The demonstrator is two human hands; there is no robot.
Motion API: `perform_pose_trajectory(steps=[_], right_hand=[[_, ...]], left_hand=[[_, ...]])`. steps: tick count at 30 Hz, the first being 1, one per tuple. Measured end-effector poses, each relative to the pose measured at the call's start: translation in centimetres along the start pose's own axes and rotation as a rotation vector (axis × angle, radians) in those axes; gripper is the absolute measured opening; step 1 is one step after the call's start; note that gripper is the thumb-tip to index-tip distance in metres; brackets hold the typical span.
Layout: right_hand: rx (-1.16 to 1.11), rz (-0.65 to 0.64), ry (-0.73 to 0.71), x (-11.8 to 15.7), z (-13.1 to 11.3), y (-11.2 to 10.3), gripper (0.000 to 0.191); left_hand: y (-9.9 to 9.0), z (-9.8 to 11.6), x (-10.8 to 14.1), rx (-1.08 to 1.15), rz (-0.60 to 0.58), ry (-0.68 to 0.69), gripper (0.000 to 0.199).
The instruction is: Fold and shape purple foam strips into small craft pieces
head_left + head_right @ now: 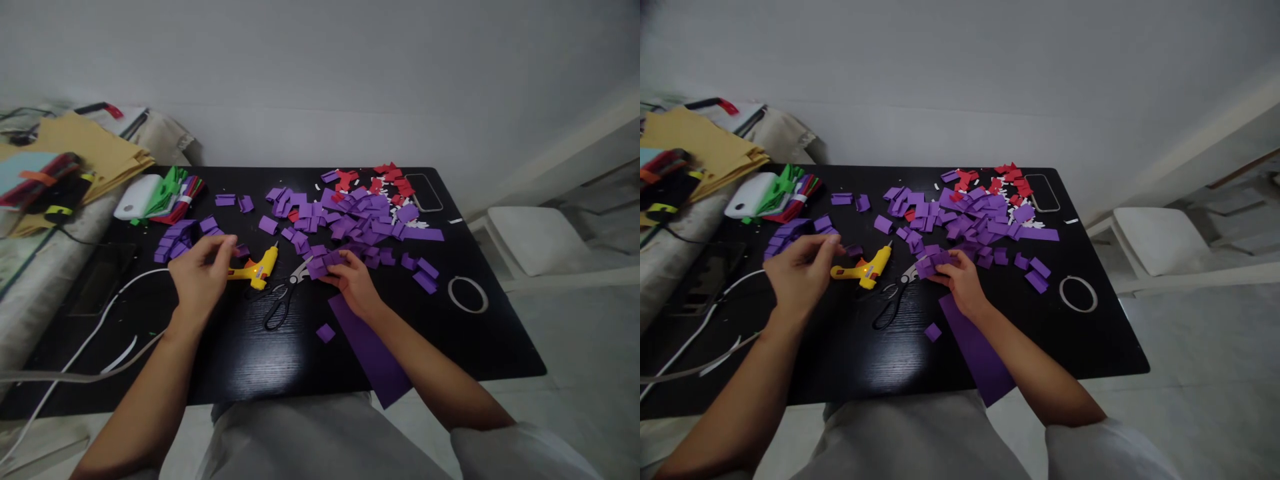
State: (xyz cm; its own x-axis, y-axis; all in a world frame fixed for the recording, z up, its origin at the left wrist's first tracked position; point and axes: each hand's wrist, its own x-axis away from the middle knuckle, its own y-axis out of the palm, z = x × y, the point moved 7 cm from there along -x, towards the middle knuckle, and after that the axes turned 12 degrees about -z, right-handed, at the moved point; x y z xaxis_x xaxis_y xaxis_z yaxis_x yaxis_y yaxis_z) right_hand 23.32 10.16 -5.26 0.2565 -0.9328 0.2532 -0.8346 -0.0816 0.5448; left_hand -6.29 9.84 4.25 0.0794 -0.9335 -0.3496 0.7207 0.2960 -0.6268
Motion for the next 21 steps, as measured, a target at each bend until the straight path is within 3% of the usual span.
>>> perform_pose_trajectory(steps=[4,6,8,17,21], right_hand=[[0.009,-0.032,0.020,0.1,0.1,0.4,0.033],[0.001,-0.050,0.030,0.0,0.1,0.5,0.032],[-0.019,-0.060,0.042,0.0,0.1,0.5,0.030],[-0.052,-0.074,0.049,0.0,0.4,0.7,0.038],[-0.008,-0.044,0.029,0.0,0.4,0.5,0.047]], left_hand=[[2.4,1.2,-0.1,-0.210,-0.352,0.219,0.023],[3.9,0.6,0.2,-0.329,-0.515,0.205,0.039],[4.8,-0.3,0.6,-0.443,-0.606,0.152,0.050],[5.3,-2.2,1.0,-0.547,-0.728,0.125,0.050],[5.4,-1.4,1.0,-0.488,-0.718,0.158,0.036]])
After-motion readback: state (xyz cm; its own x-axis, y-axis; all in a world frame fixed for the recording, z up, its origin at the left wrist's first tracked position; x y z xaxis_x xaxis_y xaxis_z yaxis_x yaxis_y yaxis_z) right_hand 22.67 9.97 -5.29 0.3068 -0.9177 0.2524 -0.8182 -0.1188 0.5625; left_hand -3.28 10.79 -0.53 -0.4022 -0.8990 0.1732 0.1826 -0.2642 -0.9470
